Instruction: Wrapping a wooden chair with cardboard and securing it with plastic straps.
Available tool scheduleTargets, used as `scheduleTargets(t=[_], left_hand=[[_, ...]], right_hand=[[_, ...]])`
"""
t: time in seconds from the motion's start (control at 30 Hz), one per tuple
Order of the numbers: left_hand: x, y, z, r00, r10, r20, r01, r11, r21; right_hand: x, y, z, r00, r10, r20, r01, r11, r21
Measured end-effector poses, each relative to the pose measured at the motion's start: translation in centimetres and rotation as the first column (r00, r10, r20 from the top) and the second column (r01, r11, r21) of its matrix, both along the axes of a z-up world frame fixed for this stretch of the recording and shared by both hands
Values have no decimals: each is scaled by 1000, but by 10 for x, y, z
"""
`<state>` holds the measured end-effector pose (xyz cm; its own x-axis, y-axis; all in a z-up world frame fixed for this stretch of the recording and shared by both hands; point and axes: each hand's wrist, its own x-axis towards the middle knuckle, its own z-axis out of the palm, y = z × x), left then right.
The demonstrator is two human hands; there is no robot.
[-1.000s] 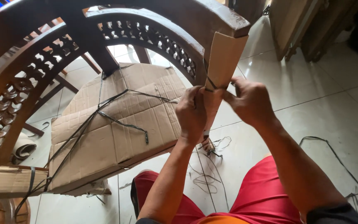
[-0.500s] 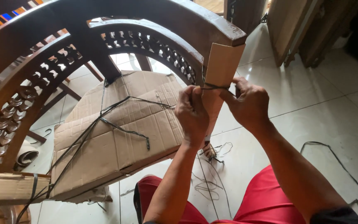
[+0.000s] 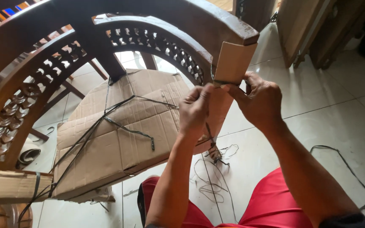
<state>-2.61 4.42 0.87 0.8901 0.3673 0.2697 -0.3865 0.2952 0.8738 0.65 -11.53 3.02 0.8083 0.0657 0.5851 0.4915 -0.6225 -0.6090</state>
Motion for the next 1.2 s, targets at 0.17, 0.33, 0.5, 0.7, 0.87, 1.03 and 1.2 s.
scheduleTargets(t=[0.17, 0.33, 0.5, 0.7, 0.87, 1.03, 1.2], left_hand=[[7, -1, -1, 996, -94, 4, 92, 963, -255], [13, -6, 3, 1000, -8, 26, 16, 945, -327], [27, -9, -10, 999, -36, -37, 17, 905, -424], [49, -3, -25, 988, -135, 70, 151, 807, -571], [32, -7, 2, 932, -261, 252, 361, 741, -567], [39, -14, 6, 968, -59, 243, 132, 947, -293], [25, -15, 14, 916, 195, 350, -298, 916, 269]], right_hand=[[7, -15, -4, 992, 61, 109, -42, 985, -169], [7, -38, -22, 970, 170, 173, -142, 976, -168], [10, -32, -51, 913, 388, 122, -406, 848, 340], [-12, -11, -34, 850, 458, 259, -519, 645, 561], [-1, -10, -35, 774, 578, 257, -498, 306, 811], [6, -14, -22, 897, 406, 174, -430, 711, 556], [-12, -9, -2, 974, 65, 217, -8, 967, -256]])
